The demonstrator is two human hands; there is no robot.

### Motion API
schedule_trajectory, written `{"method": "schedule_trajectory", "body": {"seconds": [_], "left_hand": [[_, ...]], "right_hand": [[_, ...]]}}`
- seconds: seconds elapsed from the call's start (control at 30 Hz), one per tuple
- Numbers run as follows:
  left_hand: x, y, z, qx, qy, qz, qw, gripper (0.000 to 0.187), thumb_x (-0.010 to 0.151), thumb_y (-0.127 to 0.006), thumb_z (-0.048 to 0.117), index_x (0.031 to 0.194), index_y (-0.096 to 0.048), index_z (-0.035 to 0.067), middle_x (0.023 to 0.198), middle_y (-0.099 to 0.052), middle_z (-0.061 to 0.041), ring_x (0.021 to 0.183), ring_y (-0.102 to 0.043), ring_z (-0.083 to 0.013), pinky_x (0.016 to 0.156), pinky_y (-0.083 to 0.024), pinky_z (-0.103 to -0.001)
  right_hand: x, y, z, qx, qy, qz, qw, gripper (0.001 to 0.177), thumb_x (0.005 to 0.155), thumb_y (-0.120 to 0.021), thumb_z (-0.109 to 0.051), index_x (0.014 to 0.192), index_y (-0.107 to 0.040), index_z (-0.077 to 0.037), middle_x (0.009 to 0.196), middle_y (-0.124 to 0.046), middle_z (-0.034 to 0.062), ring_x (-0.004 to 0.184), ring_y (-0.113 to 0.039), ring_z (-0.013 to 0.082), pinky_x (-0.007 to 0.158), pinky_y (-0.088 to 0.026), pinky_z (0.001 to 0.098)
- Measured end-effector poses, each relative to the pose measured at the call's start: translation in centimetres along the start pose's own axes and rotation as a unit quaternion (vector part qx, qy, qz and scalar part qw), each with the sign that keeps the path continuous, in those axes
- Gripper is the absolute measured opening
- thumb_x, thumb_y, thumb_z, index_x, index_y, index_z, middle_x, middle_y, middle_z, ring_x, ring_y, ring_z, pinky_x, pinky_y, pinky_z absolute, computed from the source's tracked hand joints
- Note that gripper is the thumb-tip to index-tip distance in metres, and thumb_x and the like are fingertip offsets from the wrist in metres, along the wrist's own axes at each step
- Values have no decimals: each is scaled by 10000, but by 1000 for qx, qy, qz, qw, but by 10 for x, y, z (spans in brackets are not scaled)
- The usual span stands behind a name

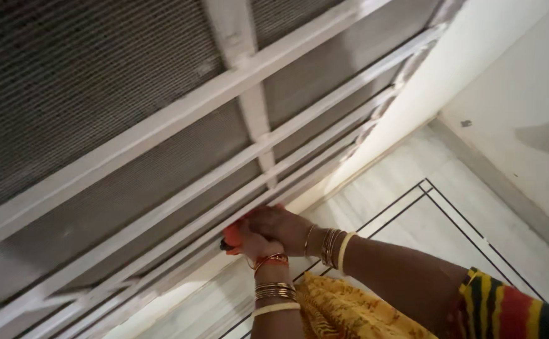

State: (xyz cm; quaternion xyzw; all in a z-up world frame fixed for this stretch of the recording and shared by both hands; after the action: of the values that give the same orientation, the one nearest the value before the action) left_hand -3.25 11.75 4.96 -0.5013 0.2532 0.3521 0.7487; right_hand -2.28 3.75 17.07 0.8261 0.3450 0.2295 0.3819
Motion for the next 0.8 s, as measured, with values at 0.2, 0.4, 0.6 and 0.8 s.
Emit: {"method": "schedule_trajectory", "body": {"seconds": [0.2, 0.4, 0.6, 0.8], "left_hand": [[2, -30, -60, 21, 9, -49, 999, 357, 1043, -453, 375, 1235, -570, 98, 1203, -655, -127, 1081, -633, -310, 963, -553, -518], [12, -49, -106, 64, 12, -69, 995, 297, 1071, -447, 318, 1150, -566, 57, 1080, -657, -142, 980, -628, -311, 918, -553, -483], [17, -70, -163, 56, 135, -122, 982, 355, 1069, -429, 340, 1078, -615, 38, 1038, -675, -128, 980, -648, -300, 944, -557, -477], [19, -95, -208, 121, 178, -210, 954, 347, 1039, -457, 323, 1130, -654, 53, 1129, -694, -107, 1061, -651, -264, 968, -507, -404]], "right_hand": [[-34, 28, 42, 4, -29, 29, 999, 661, 860, -707, -266, 1462, -520, -68, 1455, -568, 147, 1407, -463, 348, 1168, -369, 460], [-57, 52, 72, 58, -125, 8, 990, 458, 944, -655, -212, 1390, -593, -128, 1416, -626, 90, 1358, -546, 292, 1150, -421, 397], [-97, 72, 110, -43, -90, 122, 988, 602, 851, -665, -56, 1443, -558, -78, 1440, -593, 141, 1370, -511, 321, 1132, -403, 426], [-128, 89, 144, -63, -153, 141, 976, 562, 847, -687, -57, 1399, -591, -104, 1477, -562, 118, 1407, -501, 310, 1156, -415, 431]]}}
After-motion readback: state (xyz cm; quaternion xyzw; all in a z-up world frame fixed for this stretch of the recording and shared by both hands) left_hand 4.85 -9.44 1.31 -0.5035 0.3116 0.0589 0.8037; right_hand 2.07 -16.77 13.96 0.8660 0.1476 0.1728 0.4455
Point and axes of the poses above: each hand's wrist, its own x-axis towards the middle knuckle, its own y-axis out of the back of the hand, z = x × y, the point moved 5 cm from there along x, towards the middle knuckle
